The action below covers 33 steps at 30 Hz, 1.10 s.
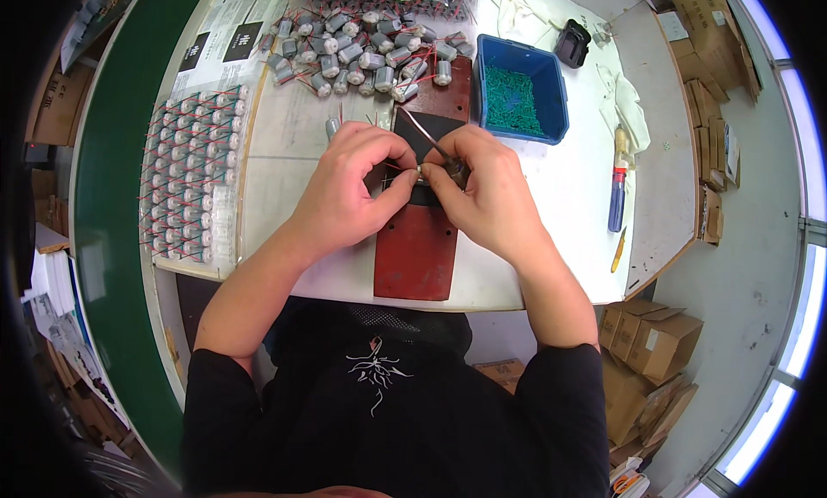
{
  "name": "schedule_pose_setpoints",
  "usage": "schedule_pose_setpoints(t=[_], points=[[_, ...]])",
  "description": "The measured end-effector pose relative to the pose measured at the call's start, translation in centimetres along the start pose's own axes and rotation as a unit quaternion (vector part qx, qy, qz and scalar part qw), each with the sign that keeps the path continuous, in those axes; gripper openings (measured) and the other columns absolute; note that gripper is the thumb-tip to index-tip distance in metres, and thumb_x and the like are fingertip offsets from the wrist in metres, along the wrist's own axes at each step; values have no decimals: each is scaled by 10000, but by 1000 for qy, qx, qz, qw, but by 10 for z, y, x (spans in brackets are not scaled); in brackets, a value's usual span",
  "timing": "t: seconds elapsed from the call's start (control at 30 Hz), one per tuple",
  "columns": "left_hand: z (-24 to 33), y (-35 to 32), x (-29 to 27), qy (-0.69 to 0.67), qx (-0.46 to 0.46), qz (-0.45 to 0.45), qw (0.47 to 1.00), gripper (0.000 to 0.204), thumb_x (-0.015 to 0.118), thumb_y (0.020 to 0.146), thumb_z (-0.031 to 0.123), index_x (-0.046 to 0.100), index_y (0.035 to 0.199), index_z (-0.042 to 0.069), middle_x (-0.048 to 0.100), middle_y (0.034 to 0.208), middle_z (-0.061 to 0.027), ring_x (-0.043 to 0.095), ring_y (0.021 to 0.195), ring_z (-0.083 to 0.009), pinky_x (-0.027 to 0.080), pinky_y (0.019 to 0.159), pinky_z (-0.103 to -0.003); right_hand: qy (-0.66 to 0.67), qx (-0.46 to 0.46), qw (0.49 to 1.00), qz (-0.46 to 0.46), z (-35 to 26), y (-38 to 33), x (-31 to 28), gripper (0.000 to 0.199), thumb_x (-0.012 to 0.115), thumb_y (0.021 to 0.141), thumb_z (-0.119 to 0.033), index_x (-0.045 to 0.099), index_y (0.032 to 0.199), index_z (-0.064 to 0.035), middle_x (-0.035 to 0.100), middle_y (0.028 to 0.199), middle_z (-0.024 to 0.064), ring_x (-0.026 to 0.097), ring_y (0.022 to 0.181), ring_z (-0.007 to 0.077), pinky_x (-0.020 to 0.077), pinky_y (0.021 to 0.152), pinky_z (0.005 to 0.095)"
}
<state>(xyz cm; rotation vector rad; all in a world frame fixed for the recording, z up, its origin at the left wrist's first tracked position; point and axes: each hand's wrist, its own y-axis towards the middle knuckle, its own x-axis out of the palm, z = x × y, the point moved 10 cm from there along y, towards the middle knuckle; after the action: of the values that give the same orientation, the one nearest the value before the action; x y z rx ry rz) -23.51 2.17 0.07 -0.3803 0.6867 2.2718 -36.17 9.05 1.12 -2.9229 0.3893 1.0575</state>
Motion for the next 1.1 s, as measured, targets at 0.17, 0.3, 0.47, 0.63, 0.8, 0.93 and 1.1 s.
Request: schedule_pose_setpoints(t=[0.17,0.3,0.47,0.63,0.8,0.93,1.1], points=[[-1,-2,0,2,-2,-9,1000,128,758,833,52,692,939,25,710,931,-81,600,975,-289,498,878,-400,-4,3,1000,-19,1,0,2,88,726,902,30,649,945,25,636,877,63,591,759,122,477,666,284],[-2,-3,1,6,-1,-9,1000,123,755,837,55,697,942,26,710,920,-75,596,968,-283,497,871,-398,-40,-55,998,-7,-7,0,0,78,717,925,24,644,952,18,632,880,45,584,706,97,472,625,262],[-2,-2,1,0,-12,-18,1000,120,752,840,58,700,944,30,707,918,-73,593,972,-280,497,873,-395,27,17,999,-36,11,0,7,60,690,965,22,636,983,3,624,877,13,575,644,57,463,566,225],[-4,-3,3,5,-9,-21,1000,140,768,840,78,698,953,33,706,932,-72,590,991,-279,496,888,-391,39,42,996,-62,17,1,12,68,688,978,15,627,1001,-2,625,870,4,587,655,56,476,566,229],[2,-4,1,-6,-16,14,1000,224,828,831,139,704,985,32,712,959,-66,584,1021,-283,494,920,-397,53,50,996,-52,19,2,10,103,725,974,-19,624,989,-5,632,863,-10,579,654,41,471,564,225],[-4,-2,5,7,-25,3,1000,274,859,820,179,742,1031,49,725,998,-54,583,1040,-278,495,936,-402,57,91,993,-55,29,1,8,127,750,966,-37,628,989,-8,638,853,-15,560,654,28,458,562,215],[1,-1,6,65,17,-14,998,260,860,818,173,792,1053,85,738,1017,-43,591,1032,-263,501,924,-393,27,91,995,-42,26,0,1,129,762,961,-50,642,982,-8,640,838,-19,529,672,17,435,563,220]])
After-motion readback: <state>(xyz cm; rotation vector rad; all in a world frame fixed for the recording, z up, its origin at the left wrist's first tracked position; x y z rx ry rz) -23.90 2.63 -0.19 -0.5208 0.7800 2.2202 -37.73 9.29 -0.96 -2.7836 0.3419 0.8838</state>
